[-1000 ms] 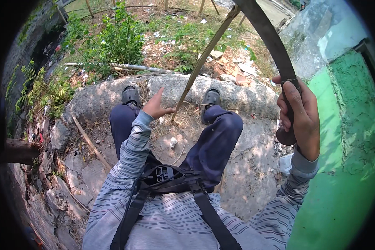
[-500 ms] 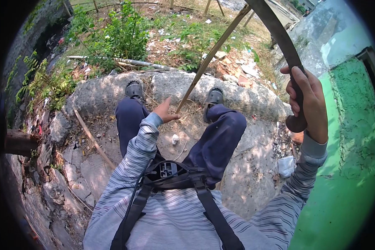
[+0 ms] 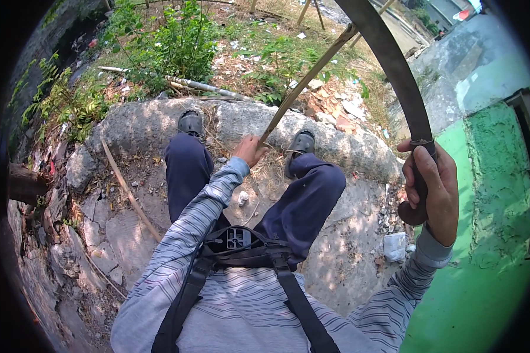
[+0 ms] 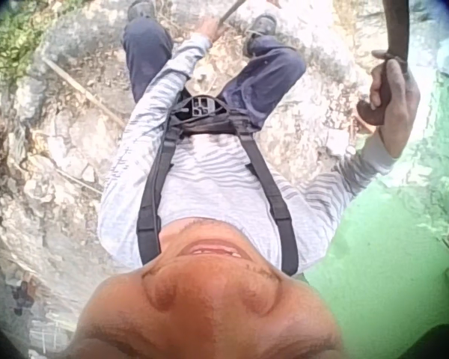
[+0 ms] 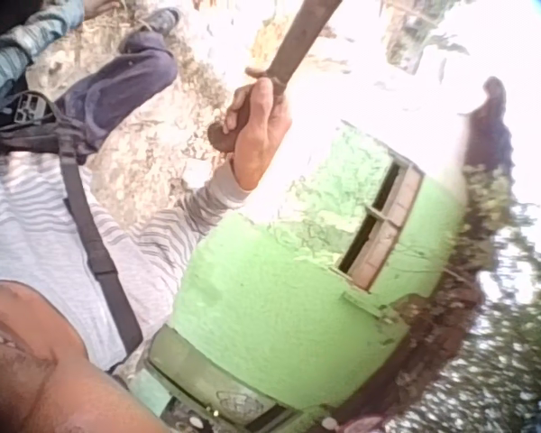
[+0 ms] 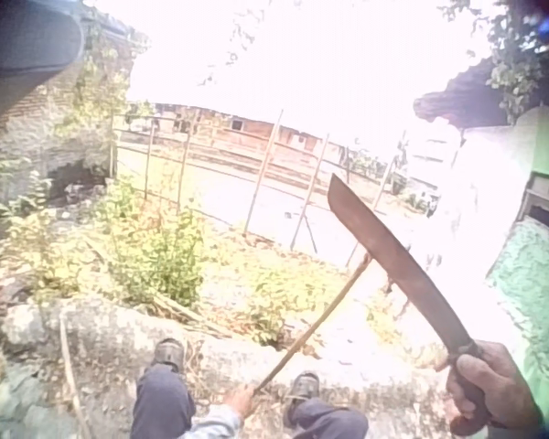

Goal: The person scrapes a thin bamboo stick with a knife, bends the stick by hand, and then trims and shapes another bamboo piece using the knife.

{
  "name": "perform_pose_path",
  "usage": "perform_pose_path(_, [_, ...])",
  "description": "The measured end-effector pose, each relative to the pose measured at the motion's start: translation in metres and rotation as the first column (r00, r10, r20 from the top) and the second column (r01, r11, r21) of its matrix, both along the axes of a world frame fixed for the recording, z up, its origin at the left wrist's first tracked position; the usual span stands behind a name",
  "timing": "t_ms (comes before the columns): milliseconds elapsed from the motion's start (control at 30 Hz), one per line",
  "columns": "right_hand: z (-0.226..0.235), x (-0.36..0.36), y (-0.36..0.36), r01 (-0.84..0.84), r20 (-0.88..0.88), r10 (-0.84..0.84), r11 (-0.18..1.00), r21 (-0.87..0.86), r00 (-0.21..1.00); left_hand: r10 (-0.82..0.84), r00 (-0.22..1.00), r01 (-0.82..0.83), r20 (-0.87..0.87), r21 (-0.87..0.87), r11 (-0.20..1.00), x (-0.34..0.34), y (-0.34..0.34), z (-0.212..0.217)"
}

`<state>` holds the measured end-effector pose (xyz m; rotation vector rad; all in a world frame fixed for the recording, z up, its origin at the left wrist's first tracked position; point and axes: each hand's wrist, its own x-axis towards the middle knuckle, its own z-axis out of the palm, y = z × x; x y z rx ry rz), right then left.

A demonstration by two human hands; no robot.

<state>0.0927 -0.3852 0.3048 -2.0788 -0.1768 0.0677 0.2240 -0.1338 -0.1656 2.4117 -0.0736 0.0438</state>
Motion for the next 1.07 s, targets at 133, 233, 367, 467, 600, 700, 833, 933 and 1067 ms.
perform_pose_path(133, [-0.001,-0.006,0.0,-0.028,0.04,0.028,1.0,-0.009,0.999,0.045,0.997,-0.045,0.056,-0.002,0.999,0.011,-0.001,-0.01])
perform_pose_path(233, [0.006,-0.007,0.001,0.056,0.146,-0.063,0.997,0.051,0.987,0.06,0.966,-0.051,0.251,-0.041,0.998,0.024,-0.002,0.008])
perform_pose_path(367, [0.035,-0.011,-0.024,0.126,0.289,-0.176,0.975,0.185,0.941,0.075,0.879,-0.024,0.47,-0.114,0.993,0.059,-0.007,0.097])
perform_pose_path(467, [0.037,-0.005,-0.013,0.088,0.306,-0.15,0.974,0.208,0.94,-0.01,0.893,0.055,0.449,-0.086,0.995,0.089,0.018,0.108])
perform_pose_path(600, [-0.032,0.039,0.022,0.139,0.223,-0.147,0.989,0.049,0.964,-0.045,0.999,0.042,0.029,0.106,0.993,0.097,0.045,0.068])
perform_pose_path(700, [-0.033,0.042,0.013,0.143,0.232,-0.159,0.986,0.086,0.96,0.143,0.876,0.033,-0.461,0.353,0.935,0.1,0.066,0.057])
perform_pose_path(833, [-0.03,0.036,0.004,0.192,0.232,-0.213,0.975,0.111,0.949,0.021,0.905,0.136,-0.425,0.335,0.933,0.089,0.065,0.069])
perform_pose_path(933, [-0.026,0.025,0.002,0.145,0.215,-0.17,0.981,0.127,0.962,-0.107,0.97,0.157,-0.219,0.224,0.962,0.076,0.054,0.069])
perform_pose_path(1067, [-0.027,0.013,0.006,0.093,0.182,-0.113,0.989,0.118,0.977,-0.264,0.96,0.277,-0.094,0.169,0.946,0.082,0.043,0.049])
